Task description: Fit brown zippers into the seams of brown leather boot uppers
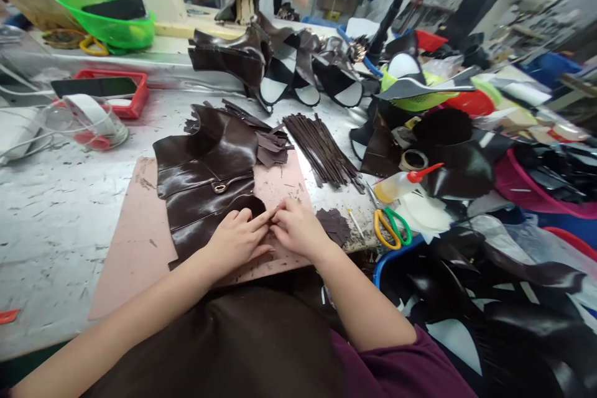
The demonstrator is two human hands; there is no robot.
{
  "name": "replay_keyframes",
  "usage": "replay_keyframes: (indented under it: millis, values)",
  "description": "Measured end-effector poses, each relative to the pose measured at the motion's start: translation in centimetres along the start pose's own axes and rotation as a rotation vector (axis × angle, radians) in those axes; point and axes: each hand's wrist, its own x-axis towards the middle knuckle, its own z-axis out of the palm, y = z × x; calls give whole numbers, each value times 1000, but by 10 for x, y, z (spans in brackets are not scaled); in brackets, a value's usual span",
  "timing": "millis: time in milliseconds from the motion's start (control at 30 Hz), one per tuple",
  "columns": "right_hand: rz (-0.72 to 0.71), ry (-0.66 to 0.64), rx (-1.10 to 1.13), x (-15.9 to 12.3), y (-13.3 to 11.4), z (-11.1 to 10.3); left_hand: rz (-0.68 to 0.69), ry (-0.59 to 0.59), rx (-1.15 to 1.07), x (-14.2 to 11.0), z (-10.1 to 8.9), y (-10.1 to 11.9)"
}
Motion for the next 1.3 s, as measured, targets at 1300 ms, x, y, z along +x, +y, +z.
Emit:
replay_keyframes:
  millis: [1300]
  values:
    - [508, -275, 438, -98, -24, 18, 21, 175, -503, -8, 22, -5]
